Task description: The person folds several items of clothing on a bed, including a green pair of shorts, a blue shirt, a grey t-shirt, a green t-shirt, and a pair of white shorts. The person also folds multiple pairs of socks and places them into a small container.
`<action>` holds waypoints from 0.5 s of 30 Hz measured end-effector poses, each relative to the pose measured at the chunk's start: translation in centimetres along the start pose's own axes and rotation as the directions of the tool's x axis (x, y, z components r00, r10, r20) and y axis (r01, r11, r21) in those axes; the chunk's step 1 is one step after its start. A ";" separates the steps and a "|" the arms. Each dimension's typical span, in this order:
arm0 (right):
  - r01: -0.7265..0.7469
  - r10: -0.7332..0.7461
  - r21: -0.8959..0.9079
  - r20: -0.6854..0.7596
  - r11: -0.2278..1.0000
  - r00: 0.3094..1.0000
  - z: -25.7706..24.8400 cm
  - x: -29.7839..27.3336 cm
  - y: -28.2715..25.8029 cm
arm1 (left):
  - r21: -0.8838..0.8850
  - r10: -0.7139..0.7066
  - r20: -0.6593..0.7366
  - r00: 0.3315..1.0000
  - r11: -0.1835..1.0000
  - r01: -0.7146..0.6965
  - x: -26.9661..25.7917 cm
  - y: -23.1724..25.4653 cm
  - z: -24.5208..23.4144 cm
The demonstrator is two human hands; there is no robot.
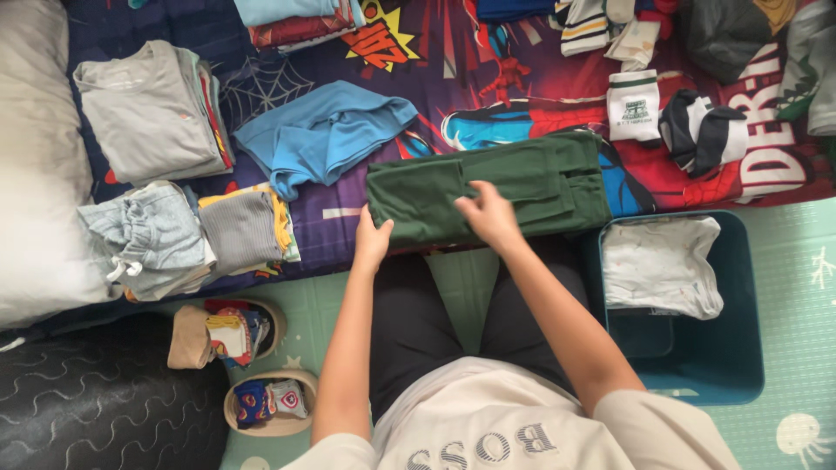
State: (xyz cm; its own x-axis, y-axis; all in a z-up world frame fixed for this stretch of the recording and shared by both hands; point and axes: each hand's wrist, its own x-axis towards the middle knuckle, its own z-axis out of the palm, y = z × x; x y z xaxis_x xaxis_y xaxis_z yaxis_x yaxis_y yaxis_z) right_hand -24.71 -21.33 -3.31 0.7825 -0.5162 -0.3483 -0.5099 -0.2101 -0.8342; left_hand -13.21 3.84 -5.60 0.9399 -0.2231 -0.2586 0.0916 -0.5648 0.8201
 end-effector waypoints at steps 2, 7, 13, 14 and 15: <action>-0.010 -0.058 -0.268 -0.244 0.963 0.968 -2.4 0.0 1.8 | 0.203 0.086 -0.084 0.993 0.977 -0.068 -1.1 0.6 0.2; -0.319 -0.177 -0.562 -0.657 0.764 0.733 -10.0 2.3 5.7 | 0.636 0.472 0.056 0.880 0.663 -0.396 -3.1 5.3 4.0; -0.306 0.152 -0.387 -0.381 0.870 0.912 -11.6 4.8 7.0 | 0.609 0.591 0.283 0.756 0.498 -0.617 -3.8 7.8 9.1; -0.263 0.141 -0.353 -0.336 0.898 0.931 -11.7 4.7 6.7 | 0.614 0.601 0.307 0.738 0.467 -0.636 -3.9 7.5 9.3; -0.192 0.160 -0.101 -0.261 0.976 0.952 -11.9 4.9 5.8 | 0.581 0.568 0.328 0.755 0.510 -0.635 -3.7 7.2 9.4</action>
State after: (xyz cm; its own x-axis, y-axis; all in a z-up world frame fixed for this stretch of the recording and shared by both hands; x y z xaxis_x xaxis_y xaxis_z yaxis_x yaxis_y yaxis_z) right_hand -28.12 -34.95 -4.80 0.5696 -0.7419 -0.3537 -0.6842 -0.1896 -0.7042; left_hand -19.07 -6.85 -3.51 0.6541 -0.7493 0.1030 -0.7410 -0.6076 0.2860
